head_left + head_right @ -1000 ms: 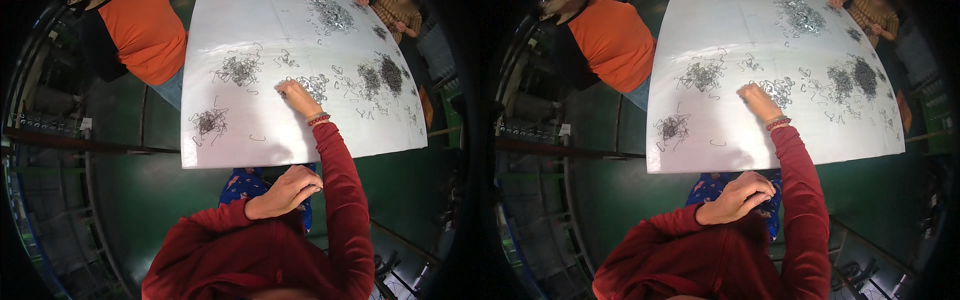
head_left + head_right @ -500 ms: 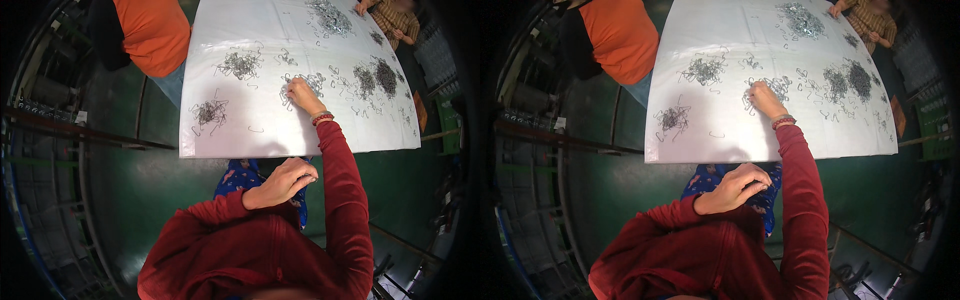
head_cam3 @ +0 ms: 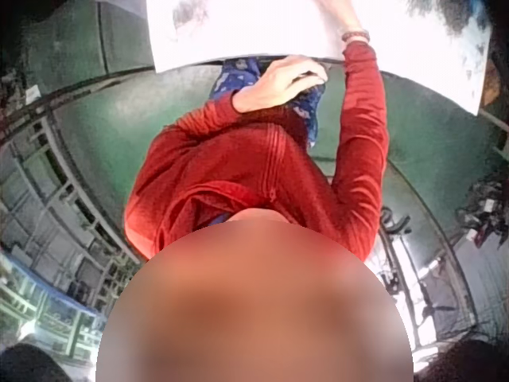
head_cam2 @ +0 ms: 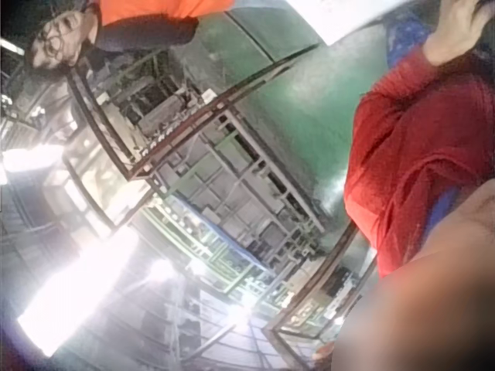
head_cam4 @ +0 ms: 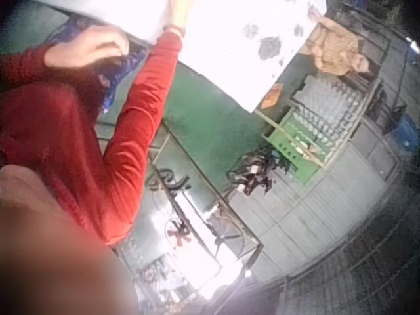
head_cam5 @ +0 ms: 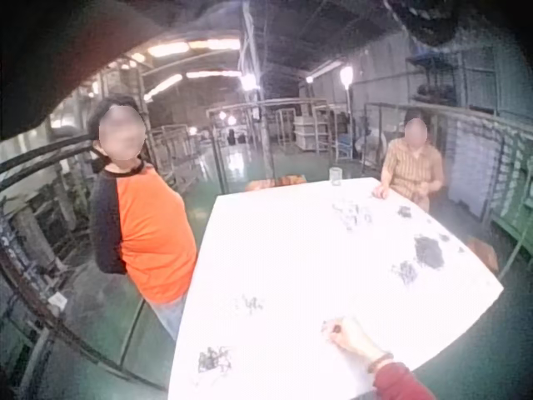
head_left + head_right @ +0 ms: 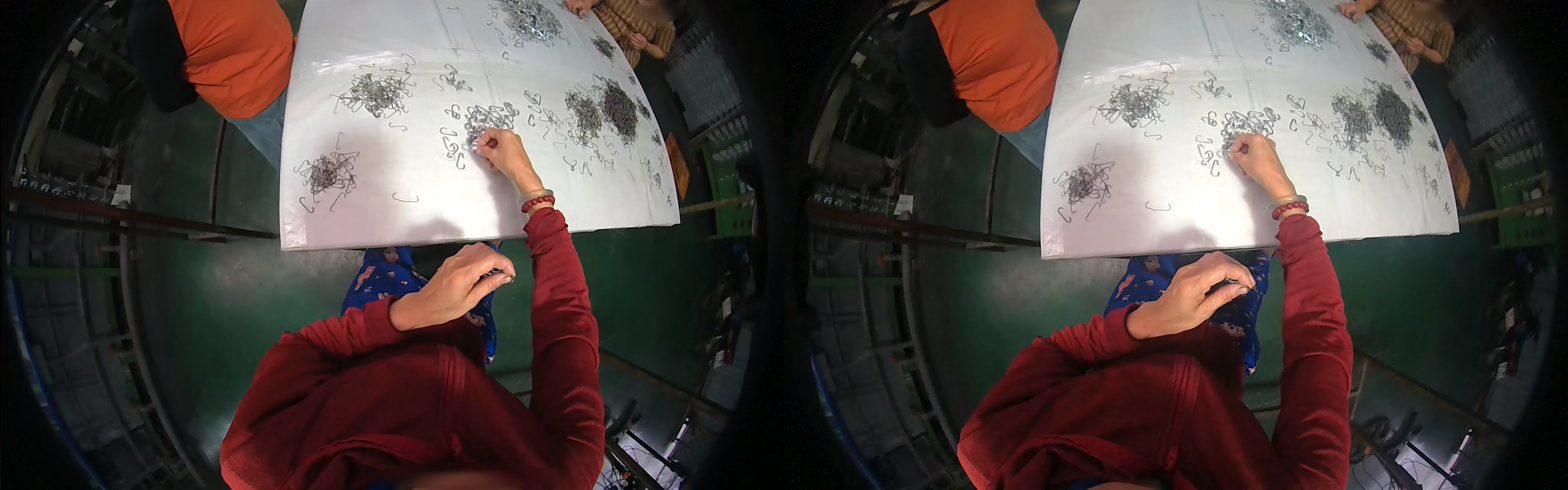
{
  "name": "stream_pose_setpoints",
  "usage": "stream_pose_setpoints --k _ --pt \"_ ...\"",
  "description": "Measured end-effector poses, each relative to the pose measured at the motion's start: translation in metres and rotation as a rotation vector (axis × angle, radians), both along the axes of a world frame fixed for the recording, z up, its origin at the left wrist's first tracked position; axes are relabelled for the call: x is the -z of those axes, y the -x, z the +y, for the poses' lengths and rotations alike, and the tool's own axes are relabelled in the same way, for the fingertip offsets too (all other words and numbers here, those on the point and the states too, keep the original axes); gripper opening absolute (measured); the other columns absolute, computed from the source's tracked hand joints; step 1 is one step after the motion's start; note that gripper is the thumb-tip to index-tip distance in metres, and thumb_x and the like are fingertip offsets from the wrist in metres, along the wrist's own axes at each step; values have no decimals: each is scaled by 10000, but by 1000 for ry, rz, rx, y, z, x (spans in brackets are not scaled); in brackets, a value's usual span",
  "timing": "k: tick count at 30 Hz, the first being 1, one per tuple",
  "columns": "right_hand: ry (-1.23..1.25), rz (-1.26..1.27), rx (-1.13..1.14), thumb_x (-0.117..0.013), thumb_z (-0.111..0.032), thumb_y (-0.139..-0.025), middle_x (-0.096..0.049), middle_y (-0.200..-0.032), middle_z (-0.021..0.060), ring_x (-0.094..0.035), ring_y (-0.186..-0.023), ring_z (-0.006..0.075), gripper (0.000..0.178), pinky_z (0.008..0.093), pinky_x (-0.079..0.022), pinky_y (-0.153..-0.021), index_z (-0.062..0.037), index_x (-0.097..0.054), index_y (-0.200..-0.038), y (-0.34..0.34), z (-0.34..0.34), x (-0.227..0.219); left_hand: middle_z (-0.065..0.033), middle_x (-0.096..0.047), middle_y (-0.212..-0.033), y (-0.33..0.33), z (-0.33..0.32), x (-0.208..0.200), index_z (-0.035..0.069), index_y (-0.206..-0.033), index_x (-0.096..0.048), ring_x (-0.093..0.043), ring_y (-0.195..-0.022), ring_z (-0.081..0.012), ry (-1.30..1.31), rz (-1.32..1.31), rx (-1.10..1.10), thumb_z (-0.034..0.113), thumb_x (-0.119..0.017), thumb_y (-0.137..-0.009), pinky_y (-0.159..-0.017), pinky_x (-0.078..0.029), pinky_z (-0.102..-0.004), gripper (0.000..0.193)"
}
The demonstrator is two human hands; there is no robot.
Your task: The person repeatedly picks up small metal paperclips from a white board and links them together by hand to form a chain. The person occasionally lifts the growing chain to check its length before continuing to add more clips.
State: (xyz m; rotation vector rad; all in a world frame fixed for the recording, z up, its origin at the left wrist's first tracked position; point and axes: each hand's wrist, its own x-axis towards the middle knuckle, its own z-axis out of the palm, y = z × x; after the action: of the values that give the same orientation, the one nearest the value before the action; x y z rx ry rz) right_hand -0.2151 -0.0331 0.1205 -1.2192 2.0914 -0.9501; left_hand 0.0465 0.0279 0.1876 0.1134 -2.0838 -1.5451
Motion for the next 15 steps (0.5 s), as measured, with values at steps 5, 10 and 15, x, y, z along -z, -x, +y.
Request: stream_pose_setpoints --k 5,10,15 --pt "-32 -181 -9 -632 -3 -798 -660 -677 80 -613 -557 125 79 280 -483 -537 1 -671 -867 2 28 18 -74 -655 -978 3 2 0 31 -995 -630 -636 -909 -217 -2 10 0 30 -634 -895 -789 -518 -325 100" --pt "30 -5 -92 -625 -74 -842 -646 -720 35 -588 -658 118 132 279 -467 -592 17 -657 -932 -2 60 17 -77 -660 -979 5 5 3 28 -986 -642 -644 -905 -209 -50 4 13 23 -649 -880 -790 -522 -323 107" --pt "169 -121 1 -646 -118 -893 -583 -763 -7 -514 -664 85 133 235 -414 -603 4 -686 -926 -37 117 -65 -78 -650 -948 9 7 9 47 -972 -656 -636 -900 -233 -65 21 -39 41 -661 -870 -802 -505 -334 102"
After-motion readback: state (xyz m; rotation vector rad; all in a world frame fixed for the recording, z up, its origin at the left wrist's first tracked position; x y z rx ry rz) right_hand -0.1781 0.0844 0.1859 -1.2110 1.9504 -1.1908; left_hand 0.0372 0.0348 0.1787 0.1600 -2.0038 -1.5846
